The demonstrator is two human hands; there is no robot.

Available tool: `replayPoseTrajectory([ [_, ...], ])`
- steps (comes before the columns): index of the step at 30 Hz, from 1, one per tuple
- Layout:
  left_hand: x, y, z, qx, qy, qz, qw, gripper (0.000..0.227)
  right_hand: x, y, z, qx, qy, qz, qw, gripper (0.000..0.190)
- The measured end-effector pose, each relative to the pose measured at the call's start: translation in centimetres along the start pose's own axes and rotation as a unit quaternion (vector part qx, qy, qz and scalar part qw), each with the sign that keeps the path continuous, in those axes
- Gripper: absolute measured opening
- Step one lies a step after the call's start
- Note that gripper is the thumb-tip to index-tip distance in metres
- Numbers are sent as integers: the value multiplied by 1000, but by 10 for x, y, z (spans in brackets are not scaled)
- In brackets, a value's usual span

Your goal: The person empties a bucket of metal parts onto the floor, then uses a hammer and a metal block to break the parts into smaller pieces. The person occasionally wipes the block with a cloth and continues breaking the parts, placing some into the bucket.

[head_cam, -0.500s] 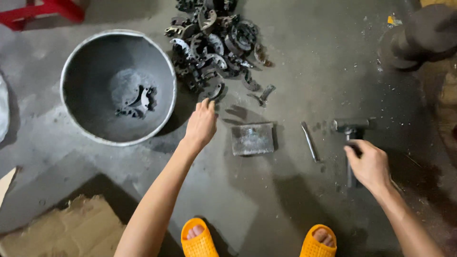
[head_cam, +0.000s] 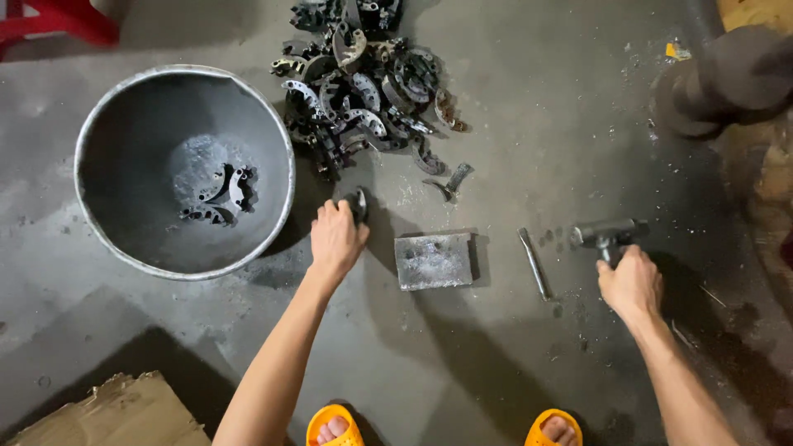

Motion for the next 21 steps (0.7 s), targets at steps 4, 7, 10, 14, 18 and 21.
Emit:
replayPoseTrajectory([
  [4,-33,-25,14,-7,-16,-81,997,29,-41,31,33,212,25,-9,977,35],
  [7,-36,-35,19,117,2,-73,990,44,-102,91,58,272,24,37,961,29],
  [10,-36,-28,16,124,52,-75,988,41,-142,159,48,312,147,94,934,30],
  [14,-51,-1,-8,48,104,-46,992,33,-158,239,84,289,160,249,910,47],
  [18,-64,15,-17,21,42,-13,999,34,-103,245,108,255,-24,183,949,32],
  [21,-66,-6,7,-146,-4,22,989,27,-116,227,164,395,-60,173,900,20],
])
Point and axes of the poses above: each hand's wrist, its own x-axis towards the middle knuckle, its own z-axis out of the back of the hand, y = z × x, the point moved 9 cm from there along x, towards the middle knuckle, and after that the axes turned 13 degrees about -x, right-handed, at the moved point
